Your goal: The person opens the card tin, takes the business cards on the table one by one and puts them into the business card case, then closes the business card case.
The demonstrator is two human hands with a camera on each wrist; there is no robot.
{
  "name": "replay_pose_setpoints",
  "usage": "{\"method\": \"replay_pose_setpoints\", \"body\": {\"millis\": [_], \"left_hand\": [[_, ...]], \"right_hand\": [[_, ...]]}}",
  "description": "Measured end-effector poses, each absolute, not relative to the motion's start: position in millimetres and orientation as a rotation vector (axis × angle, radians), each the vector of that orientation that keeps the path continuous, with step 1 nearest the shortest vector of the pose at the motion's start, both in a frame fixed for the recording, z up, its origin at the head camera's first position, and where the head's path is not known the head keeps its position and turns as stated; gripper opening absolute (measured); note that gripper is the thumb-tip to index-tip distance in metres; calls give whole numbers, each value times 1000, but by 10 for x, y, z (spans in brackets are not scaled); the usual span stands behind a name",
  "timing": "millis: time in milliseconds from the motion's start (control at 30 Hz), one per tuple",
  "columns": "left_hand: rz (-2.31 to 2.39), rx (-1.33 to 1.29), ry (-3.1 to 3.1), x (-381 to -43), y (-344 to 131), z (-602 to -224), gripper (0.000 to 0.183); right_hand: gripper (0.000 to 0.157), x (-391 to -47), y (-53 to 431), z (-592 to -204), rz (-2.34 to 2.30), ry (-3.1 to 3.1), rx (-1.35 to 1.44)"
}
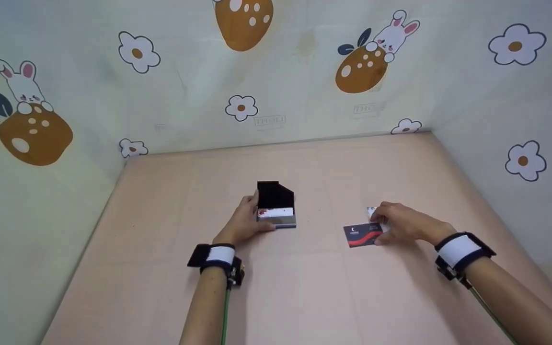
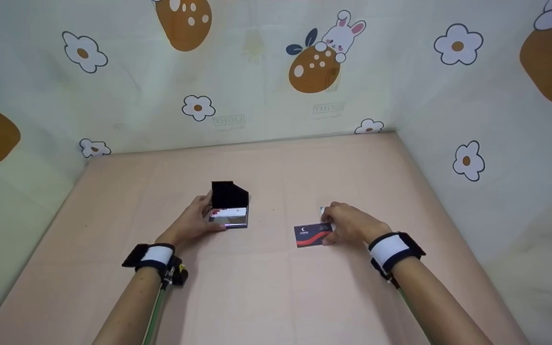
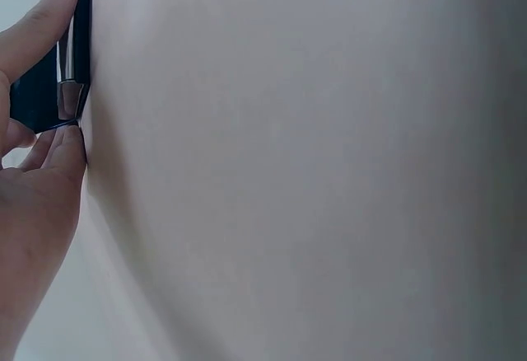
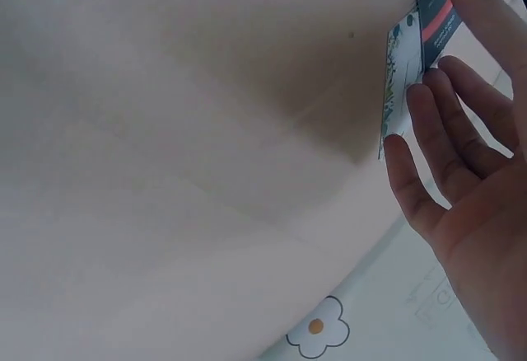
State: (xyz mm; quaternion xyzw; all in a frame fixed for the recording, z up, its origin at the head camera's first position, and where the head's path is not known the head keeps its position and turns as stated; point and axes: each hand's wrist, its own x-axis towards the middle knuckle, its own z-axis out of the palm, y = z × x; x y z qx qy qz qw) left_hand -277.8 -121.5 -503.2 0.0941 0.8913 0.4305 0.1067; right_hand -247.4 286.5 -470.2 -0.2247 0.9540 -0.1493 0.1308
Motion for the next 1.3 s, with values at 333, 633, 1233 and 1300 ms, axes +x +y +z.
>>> {"method": "replay_pose_setpoints", "body": {"millis": [333, 633, 1233, 1300], "left_hand": [[1289, 282, 2626, -2777, -1234, -5040, 113], [1278, 258, 2632, -2776, -1236, -5060, 112], [1306, 243, 2610, -2773, -1208, -5046, 112], [1296, 247, 2616, -2781, -1201, -5039, 113]], "right_hand": [[46, -2356, 2780, -4802, -384, 2913, -711], [49, -2297, 2728, -4881, -282, 3035, -772], [53, -2326, 2523, -4902, -273, 3147, -892], [54, -2350, 2500, -4880, -278, 3163, -904]]}}
